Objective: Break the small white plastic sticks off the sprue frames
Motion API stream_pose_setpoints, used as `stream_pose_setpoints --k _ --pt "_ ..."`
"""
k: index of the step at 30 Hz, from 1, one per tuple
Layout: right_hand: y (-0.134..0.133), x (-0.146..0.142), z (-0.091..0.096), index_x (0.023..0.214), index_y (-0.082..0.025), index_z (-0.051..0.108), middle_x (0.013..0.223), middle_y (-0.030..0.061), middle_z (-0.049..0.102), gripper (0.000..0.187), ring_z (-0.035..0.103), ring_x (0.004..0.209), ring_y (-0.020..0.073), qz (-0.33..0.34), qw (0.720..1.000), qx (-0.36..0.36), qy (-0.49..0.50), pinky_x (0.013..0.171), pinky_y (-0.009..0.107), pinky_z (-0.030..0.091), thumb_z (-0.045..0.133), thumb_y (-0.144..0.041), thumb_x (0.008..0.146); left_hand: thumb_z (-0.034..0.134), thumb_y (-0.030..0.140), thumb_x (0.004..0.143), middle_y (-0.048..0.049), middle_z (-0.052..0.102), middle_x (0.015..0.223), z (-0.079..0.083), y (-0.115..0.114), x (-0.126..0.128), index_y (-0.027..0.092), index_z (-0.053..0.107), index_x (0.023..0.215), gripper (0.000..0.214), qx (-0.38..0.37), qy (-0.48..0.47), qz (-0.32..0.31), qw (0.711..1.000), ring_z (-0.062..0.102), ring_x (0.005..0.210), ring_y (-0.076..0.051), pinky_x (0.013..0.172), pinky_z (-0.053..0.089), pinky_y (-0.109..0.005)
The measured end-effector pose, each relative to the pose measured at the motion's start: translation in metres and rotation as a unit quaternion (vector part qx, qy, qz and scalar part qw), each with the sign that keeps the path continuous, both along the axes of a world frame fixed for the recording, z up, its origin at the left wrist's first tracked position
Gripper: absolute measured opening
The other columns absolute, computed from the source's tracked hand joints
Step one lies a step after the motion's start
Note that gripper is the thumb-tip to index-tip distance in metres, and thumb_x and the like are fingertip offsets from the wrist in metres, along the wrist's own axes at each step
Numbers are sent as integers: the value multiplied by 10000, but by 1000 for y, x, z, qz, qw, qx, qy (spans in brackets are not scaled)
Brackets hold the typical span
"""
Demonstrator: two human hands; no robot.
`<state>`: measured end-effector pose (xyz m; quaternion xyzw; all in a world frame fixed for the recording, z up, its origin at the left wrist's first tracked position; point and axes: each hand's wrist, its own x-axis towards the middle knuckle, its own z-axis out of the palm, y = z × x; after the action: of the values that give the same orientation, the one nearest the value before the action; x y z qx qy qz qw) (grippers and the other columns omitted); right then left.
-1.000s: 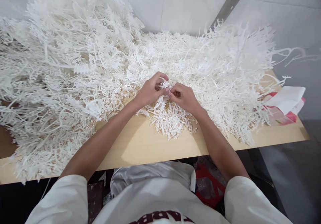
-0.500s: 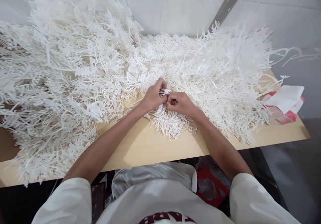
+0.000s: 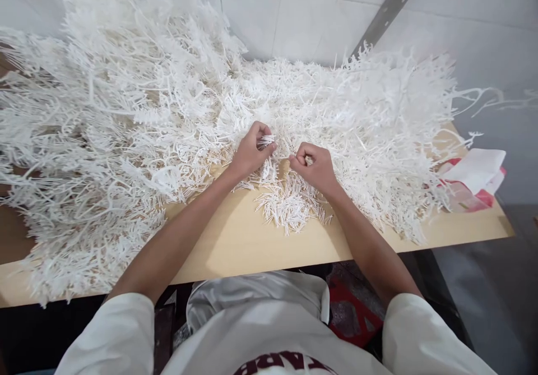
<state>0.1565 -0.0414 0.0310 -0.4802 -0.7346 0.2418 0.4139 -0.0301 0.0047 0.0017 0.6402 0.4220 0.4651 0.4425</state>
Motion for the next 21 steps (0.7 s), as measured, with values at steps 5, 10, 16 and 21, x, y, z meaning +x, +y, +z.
stream_pose_setpoints --k 5,10,16,21 --pt "13 8 -14 994 -224 591 705 -42 585 155 491 597 96 -17 997 -37 -63 625 263 389 580 -339 891 682 305 806 46 530 777 2 -3 3 223 440 967 302 -27 -33 -39 998 475 586 -48 569 377 -193" --pt "13 5 -16 904 -199 676 777 12 580 331 494 691 121 44 984 2 -173 675 276 370 497 -476 943 717 442 784 45 523 737 0 -4 2 246 453 1003 395 -21 -17 -51 998 417 532 -55 504 305 -213" --pt "10 3 -17 873 -204 643 728 -13 530 257 446 631 106 88 977 11 -196 640 258 354 513 -412 948 723 392 779 84 378 602 0 -5 1 250 488 986 344 -10 10 -38 999 319 482 -57 503 269 -227" --pt "4 -4 -14 678 -198 531 639 -16 469 250 406 612 115 91 962 102 -234 619 268 348 482 -243 919 671 270 797 80 417 626 -2 -6 2 235 489 1000 275 18 42 -54 998 365 516 -62 538 315 -223"
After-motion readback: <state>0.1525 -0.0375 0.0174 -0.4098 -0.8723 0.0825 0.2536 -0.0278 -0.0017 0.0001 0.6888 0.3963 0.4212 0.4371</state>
